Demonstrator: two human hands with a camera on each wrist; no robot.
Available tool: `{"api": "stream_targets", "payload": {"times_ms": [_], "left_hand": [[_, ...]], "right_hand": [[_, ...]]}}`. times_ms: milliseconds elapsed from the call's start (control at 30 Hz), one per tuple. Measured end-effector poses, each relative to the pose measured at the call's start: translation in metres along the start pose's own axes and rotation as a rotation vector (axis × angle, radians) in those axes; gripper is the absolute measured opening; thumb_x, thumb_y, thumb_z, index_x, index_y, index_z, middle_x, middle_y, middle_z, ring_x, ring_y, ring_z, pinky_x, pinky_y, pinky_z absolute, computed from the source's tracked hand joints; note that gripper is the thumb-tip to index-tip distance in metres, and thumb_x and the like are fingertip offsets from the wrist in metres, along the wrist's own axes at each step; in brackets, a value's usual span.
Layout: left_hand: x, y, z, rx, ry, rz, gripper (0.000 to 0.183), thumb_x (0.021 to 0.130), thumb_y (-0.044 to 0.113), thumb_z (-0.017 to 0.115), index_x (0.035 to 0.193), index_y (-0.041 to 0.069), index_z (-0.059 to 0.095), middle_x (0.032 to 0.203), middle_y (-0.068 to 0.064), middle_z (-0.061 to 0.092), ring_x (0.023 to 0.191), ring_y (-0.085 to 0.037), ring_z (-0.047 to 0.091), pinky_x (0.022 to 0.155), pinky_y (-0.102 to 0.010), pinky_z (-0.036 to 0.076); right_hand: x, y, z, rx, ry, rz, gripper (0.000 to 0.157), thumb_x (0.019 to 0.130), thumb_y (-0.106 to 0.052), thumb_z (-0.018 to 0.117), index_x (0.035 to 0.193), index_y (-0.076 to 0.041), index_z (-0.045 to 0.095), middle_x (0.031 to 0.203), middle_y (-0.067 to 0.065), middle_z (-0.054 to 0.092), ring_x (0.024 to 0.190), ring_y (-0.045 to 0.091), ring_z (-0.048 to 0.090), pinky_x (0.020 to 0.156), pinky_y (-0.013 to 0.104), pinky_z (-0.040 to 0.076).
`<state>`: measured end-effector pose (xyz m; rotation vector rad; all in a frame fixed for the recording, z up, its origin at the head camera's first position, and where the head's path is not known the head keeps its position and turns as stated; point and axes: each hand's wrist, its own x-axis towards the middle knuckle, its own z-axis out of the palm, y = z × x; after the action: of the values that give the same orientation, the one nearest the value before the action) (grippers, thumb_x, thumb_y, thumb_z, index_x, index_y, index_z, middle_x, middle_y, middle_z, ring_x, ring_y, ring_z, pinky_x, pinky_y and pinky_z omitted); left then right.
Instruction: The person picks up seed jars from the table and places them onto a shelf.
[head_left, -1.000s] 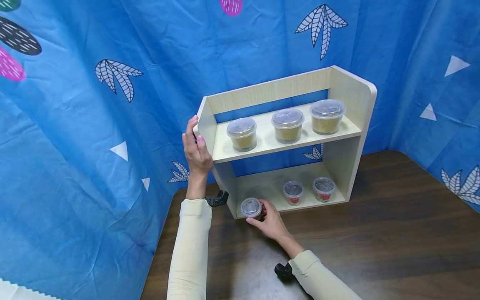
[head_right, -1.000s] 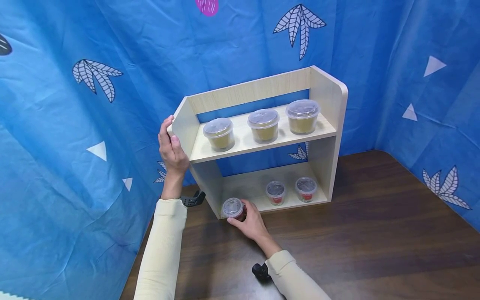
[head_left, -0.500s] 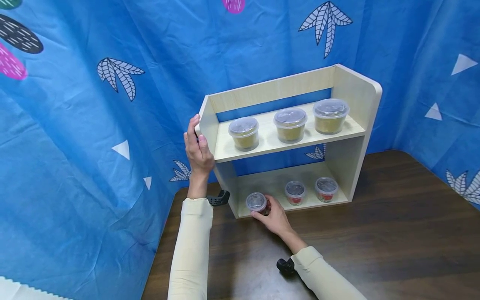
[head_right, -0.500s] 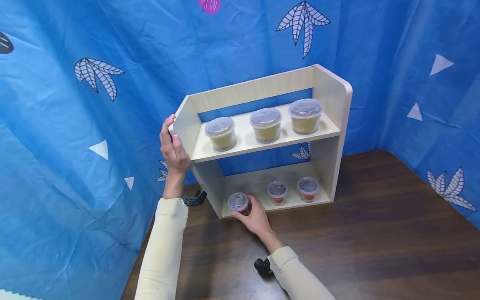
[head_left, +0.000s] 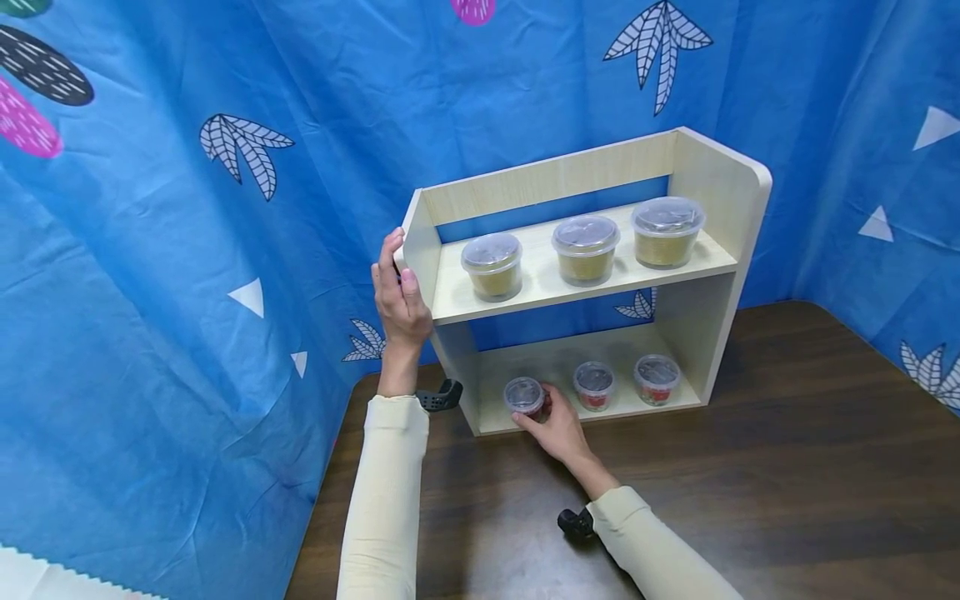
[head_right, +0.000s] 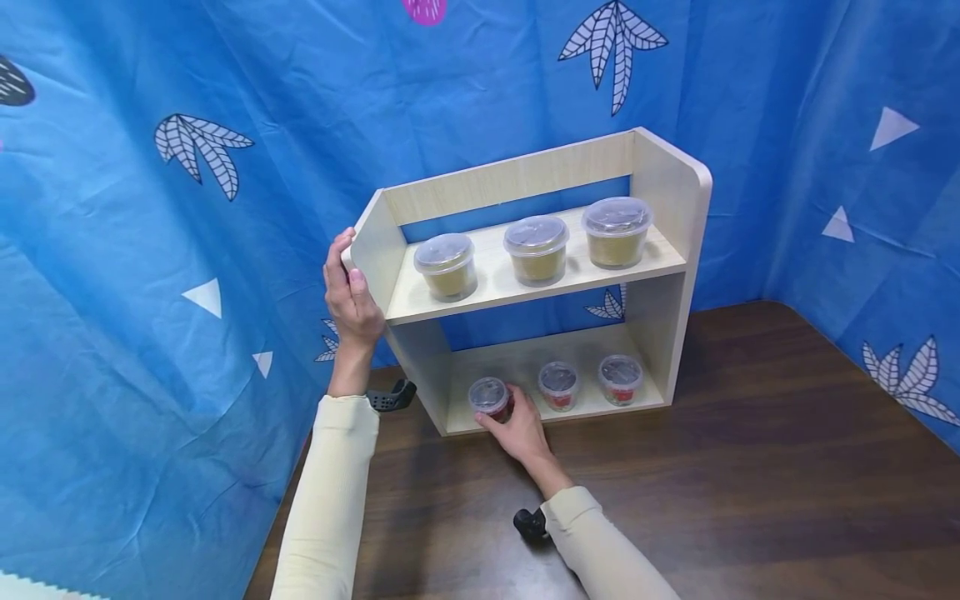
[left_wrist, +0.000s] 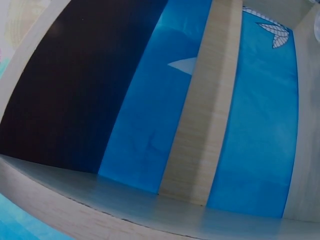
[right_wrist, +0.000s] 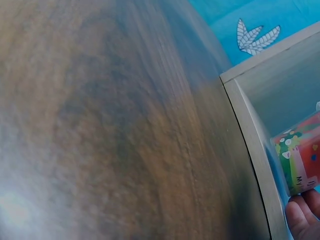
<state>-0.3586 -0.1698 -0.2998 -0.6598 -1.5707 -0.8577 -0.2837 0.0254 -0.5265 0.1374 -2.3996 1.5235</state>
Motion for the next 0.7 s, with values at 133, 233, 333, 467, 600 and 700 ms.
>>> {"api": "stream_targets", "payload": {"times_ms": [133, 233, 333, 467, 600, 700], "left_hand": [[-0.0007, 0.0005, 0.0002, -0.001, -0.009, -0.004, 0.047, 0.094, 0.019, 0.036, 0.134, -0.002, 0.048, 0.139, -0.016, 0.054, 0.109, -0.034, 0.052, 0.082, -0.040, 0.041], [-0.0010, 0.0006, 0.0002, -0.004, -0.014, -0.007, 0.047, 0.095, 0.020, 0.036, 0.134, -0.002, 0.048, 0.140, -0.016, 0.053, 0.109, -0.034, 0.051, 0.082, -0.040, 0.043], [-0.0014, 0.0002, 0.0003, -0.006, -0.014, -0.006, 0.047, 0.095, 0.021, 0.035, 0.134, -0.002, 0.047, 0.140, -0.016, 0.053, 0.109, -0.034, 0.051, 0.082, -0.041, 0.045], [-0.0016, -0.0007, 0.0004, -0.005, -0.008, -0.002, 0.047, 0.096, 0.022, 0.035, 0.134, -0.002, 0.048, 0.139, -0.016, 0.053, 0.108, -0.034, 0.051, 0.082, -0.041, 0.045], [-0.0008, -0.0014, 0.0007, -0.005, -0.001, 0.006, 0.046, 0.096, 0.022, 0.035, 0.133, -0.002, 0.048, 0.139, -0.016, 0.054, 0.109, -0.034, 0.052, 0.082, -0.040, 0.042], [0.0000, -0.0018, 0.0010, -0.005, 0.003, 0.014, 0.046, 0.096, 0.021, 0.035, 0.133, -0.002, 0.049, 0.138, -0.017, 0.055, 0.110, -0.034, 0.054, 0.083, -0.040, 0.039]], "right_hand": [[0.0028, 0.0014, -0.0019, 0.003, 0.010, 0.008, 0.070, 0.076, -0.031, 0.083, 0.129, 0.003, 0.053, 0.102, 0.016, 0.063, 0.089, 0.027, 0.059, 0.076, 0.040, 0.049], [0.0043, 0.0017, -0.0031, 0.004, 0.009, 0.014, 0.070, 0.076, -0.031, 0.083, 0.130, 0.002, 0.053, 0.104, 0.016, 0.063, 0.091, 0.028, 0.060, 0.077, 0.042, 0.049], [0.0054, 0.0032, -0.0039, -0.006, 0.004, 0.020, 0.070, 0.077, -0.031, 0.083, 0.131, 0.002, 0.052, 0.105, 0.017, 0.063, 0.092, 0.029, 0.059, 0.078, 0.042, 0.049], [0.0069, 0.0051, -0.0043, -0.009, -0.004, 0.023, 0.070, 0.078, -0.030, 0.082, 0.132, 0.003, 0.051, 0.104, 0.017, 0.063, 0.091, 0.029, 0.059, 0.077, 0.042, 0.049], [0.0086, 0.0053, -0.0044, -0.006, -0.015, 0.032, 0.071, 0.079, -0.030, 0.082, 0.133, 0.003, 0.050, 0.106, 0.017, 0.063, 0.092, 0.029, 0.059, 0.078, 0.043, 0.049], [0.0098, 0.0056, -0.0045, -0.012, -0.021, 0.038, 0.071, 0.080, -0.030, 0.081, 0.134, 0.003, 0.049, 0.108, 0.018, 0.062, 0.093, 0.029, 0.059, 0.078, 0.043, 0.049]]}}
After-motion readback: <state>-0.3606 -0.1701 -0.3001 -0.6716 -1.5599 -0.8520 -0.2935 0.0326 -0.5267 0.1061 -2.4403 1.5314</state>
